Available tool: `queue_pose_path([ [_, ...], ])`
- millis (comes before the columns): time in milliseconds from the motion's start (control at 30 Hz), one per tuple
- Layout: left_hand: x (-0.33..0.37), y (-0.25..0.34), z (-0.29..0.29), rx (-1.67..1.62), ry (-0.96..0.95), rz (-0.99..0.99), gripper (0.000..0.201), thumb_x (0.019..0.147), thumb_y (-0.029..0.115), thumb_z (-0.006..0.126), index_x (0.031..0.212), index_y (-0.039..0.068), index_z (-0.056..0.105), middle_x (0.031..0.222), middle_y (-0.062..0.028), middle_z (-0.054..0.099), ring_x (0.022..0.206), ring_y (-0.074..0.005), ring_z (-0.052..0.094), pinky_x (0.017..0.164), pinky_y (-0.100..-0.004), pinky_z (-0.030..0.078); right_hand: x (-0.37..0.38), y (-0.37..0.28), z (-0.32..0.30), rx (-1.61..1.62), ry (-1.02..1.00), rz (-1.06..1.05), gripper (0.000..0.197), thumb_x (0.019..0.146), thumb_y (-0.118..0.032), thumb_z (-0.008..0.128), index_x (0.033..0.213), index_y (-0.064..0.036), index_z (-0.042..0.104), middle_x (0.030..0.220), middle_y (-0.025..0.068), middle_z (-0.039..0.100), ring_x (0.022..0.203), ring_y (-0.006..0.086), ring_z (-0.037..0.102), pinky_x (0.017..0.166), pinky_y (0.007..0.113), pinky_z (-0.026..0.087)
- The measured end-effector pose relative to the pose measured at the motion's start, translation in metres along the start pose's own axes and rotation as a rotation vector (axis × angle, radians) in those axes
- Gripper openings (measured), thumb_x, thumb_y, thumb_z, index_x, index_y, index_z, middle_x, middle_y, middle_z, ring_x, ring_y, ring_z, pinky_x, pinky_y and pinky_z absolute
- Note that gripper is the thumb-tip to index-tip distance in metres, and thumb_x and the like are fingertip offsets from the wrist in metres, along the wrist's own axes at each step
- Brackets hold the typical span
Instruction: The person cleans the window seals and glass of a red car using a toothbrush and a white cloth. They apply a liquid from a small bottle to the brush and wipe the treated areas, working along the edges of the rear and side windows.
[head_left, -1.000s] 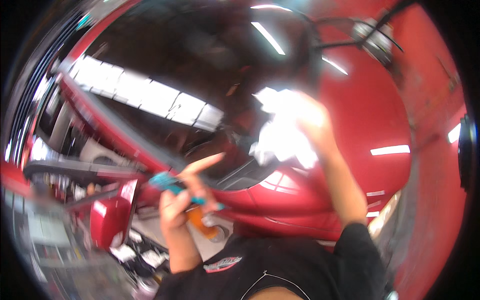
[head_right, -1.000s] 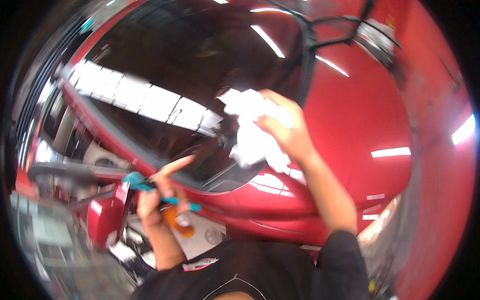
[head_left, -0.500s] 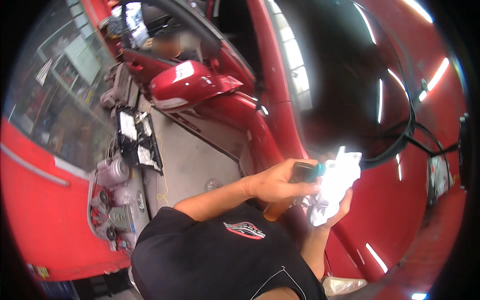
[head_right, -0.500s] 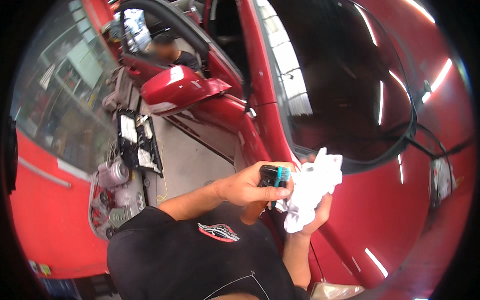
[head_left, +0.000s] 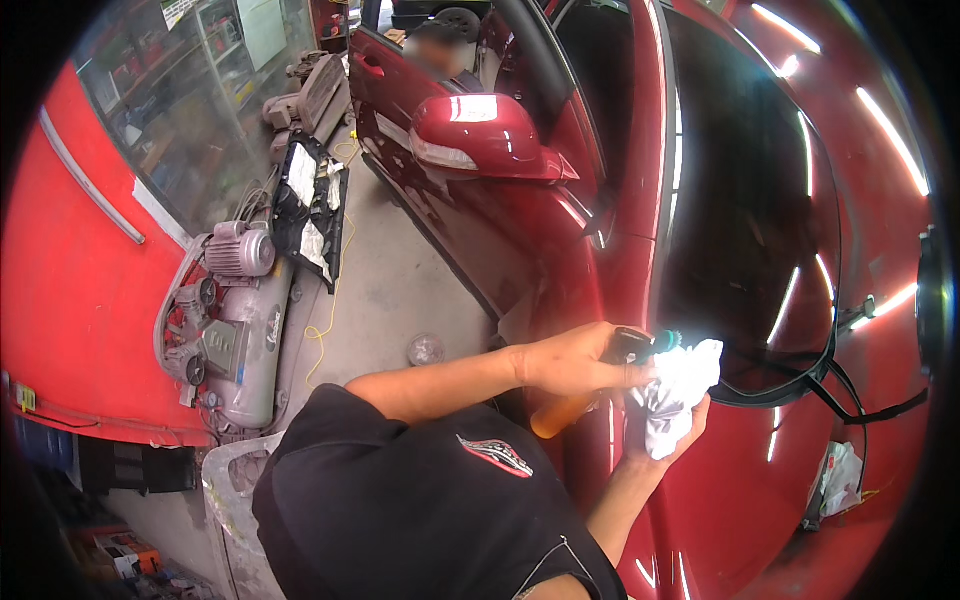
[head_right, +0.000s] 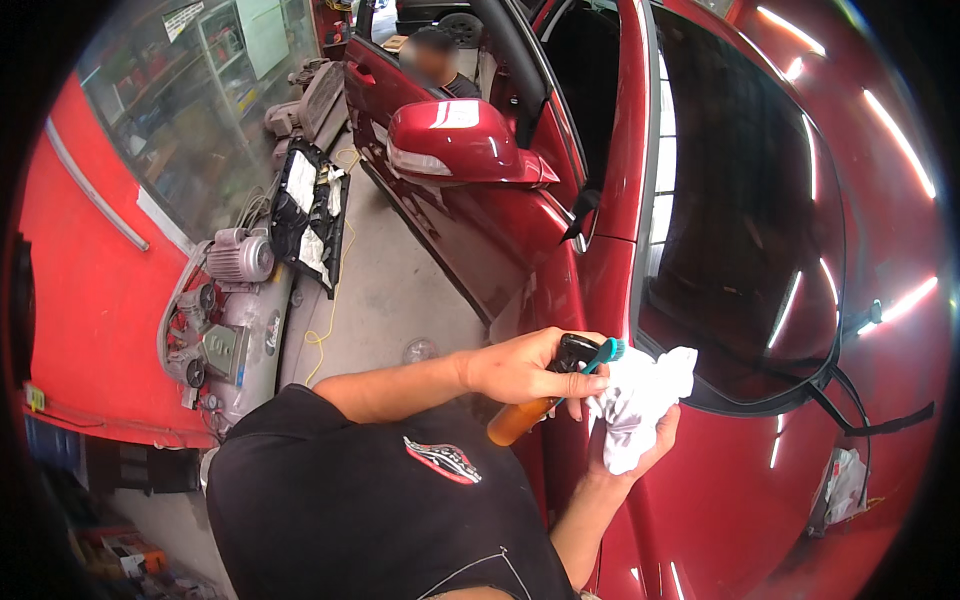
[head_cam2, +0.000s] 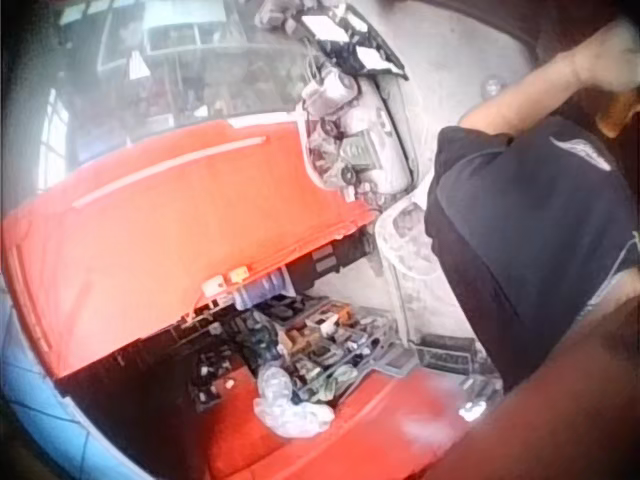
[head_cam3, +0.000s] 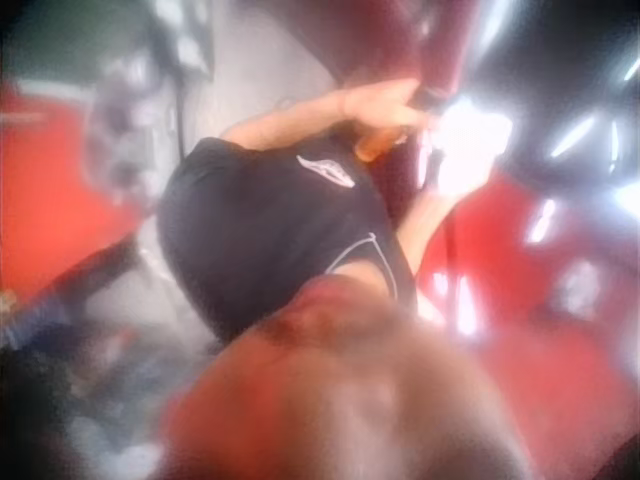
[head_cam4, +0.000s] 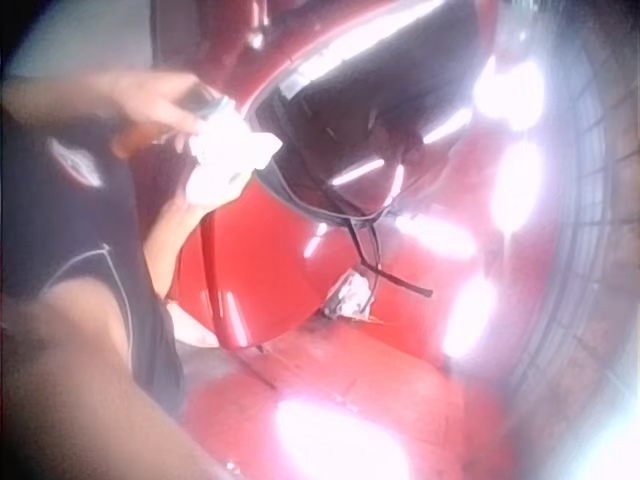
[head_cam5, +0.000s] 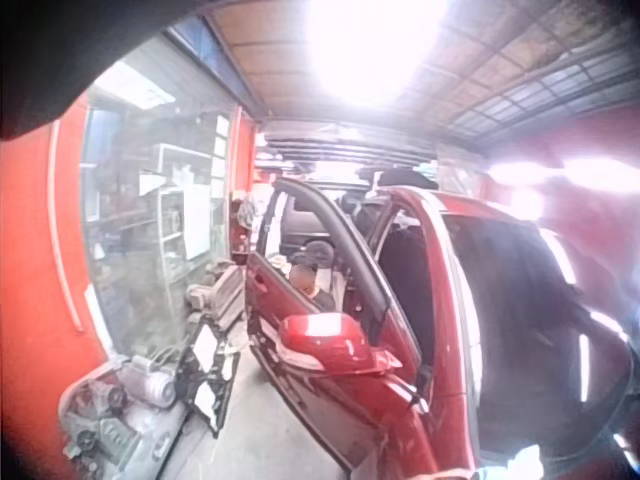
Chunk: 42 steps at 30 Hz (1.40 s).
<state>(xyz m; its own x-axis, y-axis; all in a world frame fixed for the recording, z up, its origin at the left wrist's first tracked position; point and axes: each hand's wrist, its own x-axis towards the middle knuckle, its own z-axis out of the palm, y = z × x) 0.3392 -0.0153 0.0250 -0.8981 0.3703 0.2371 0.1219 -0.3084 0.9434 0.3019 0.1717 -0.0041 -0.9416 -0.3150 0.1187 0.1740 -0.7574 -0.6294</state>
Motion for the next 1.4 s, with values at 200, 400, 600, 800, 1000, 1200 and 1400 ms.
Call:
queue_pose_path([
  [200, -0.015, 0.005, -0.002, 0.027, 0.137, 0.059, 0.056, 0.097, 0.024, 0.055, 0.143, 0.004, 0.032, 0.099, -0.0029, 0.056, 0.076, -0.012, 0.063, 0.069, -0.0256, 0.05, 0.003, 0.001, 0.021, -1.409, 0.285, -0.752, 0.031, 0.095, -0.015, 0.046, 0.118, 0.0041, 0.055, 0.106, 0.0128, 0.063, 0.089, 0.0212, 0.063, 0.073, 0.031, 0.055],
  [400, -0.026, 0.003, -0.001, -0.037, -0.077, -0.144, 0.025, 0.097, 0.029, 0.053, 0.1, 0.004, 0.053, 0.097, -0.0046, 0.057, 0.076, -0.0145, 0.066, 0.064, -0.0278, 0.052, 0.014, 0.035, 0.002, -0.268, 0.026, -0.33, 0.034, 0.091, -0.017, 0.048, 0.12, 0.0016, 0.048, 0.105, 0.0146, 0.06, 0.087, 0.0196, 0.062, 0.07, 0.028, 0.052],
  [600, -0.031, -0.003, -0.01, 0.009, 0.038, -0.076, 0.027, 0.097, 0.028, 0.054, 0.1, 0.002, 0.059, 0.074, -0.0032, 0.061, 0.071, -0.0111, 0.062, 0.066, -0.0281, 0.051, 0.027, 0.073, -0.008, -0.646, -0.084, -0.505, 0.031, 0.083, -0.007, 0.064, 0.111, -0.0004, 0.052, 0.101, 0.0062, 0.058, 0.086, 0.0118, 0.058, 0.076, 0.024, 0.046],
  [800, -0.044, -0.009, -0.019, -0.06, 0.229, 0.049, 0.025, 0.097, 0.029, 0.056, 0.101, 0.004, 0.061, 0.07, -0.0032, 0.061, 0.066, -0.0106, 0.06, 0.063, -0.0275, 0.051, 0.039, 0.082, -0.006, -0.758, -0.175, -0.301, 0.028, 0.086, -0.001, 0.06, 0.113, -0.0011, 0.054, 0.103, 0.0051, 0.058, 0.089, 0.0102, 0.056, 0.078, 0.024, 0.046],
  [1000, -0.056, -0.022, -0.041, -0.105, 0.44, 0.161, 0.026, 0.096, 0.028, 0.056, 0.104, 0.004, 0.058, 0.082, -0.0029, 0.06, 0.064, -0.0099, 0.06, 0.061, -0.0262, 0.051, 0.031, 0.083, 0.032, -0.894, -0.268, -0.11, 0.048, 0.09, -0.005, 0.057, 0.135, -0.0002, 0.04, 0.115, 0.0107, 0.055, 0.098, 0.0144, 0.055, 0.079, 0.027, 0.046],
  [1200, -0.071, -0.026, -0.059, -0.043, 0.741, 0.277, 0.024, 0.097, 0.028, 0.054, 0.097, 0.004, 0.058, 0.078, 0.0008, 0.056, 0.063, -0.0072, 0.058, 0.059, -0.0231, 0.047, 0.0, 0.1, 0.038, -1.116, -0.271, -0.712, 0.037, 0.084, -0.003, 0.063, 0.118, 0.0003, 0.051, 0.118, 0.0135, 0.053, 0.104, 0.0208, 0.054, 0.08, 0.03, 0.047],
  [1400, -0.063, -0.038, -0.06, -0.053, 0.874, 0.305, 0.023, 0.097, 0.025, 0.054, 0.099, 0.002, 0.057, 0.081, -0.001, 0.057, 0.064, -0.0077, 0.058, 0.061, -0.0241, 0.046, -0.018, 0.13, 0.035, -0.971, -0.255, -0.112, 0.025, 0.092, -0.006, 0.054, 0.116, -0.0002, 0.051, 0.109, 0.0091, 0.055, 0.097, 0.0152, 0.055, 0.081, 0.026, 0.045],
])
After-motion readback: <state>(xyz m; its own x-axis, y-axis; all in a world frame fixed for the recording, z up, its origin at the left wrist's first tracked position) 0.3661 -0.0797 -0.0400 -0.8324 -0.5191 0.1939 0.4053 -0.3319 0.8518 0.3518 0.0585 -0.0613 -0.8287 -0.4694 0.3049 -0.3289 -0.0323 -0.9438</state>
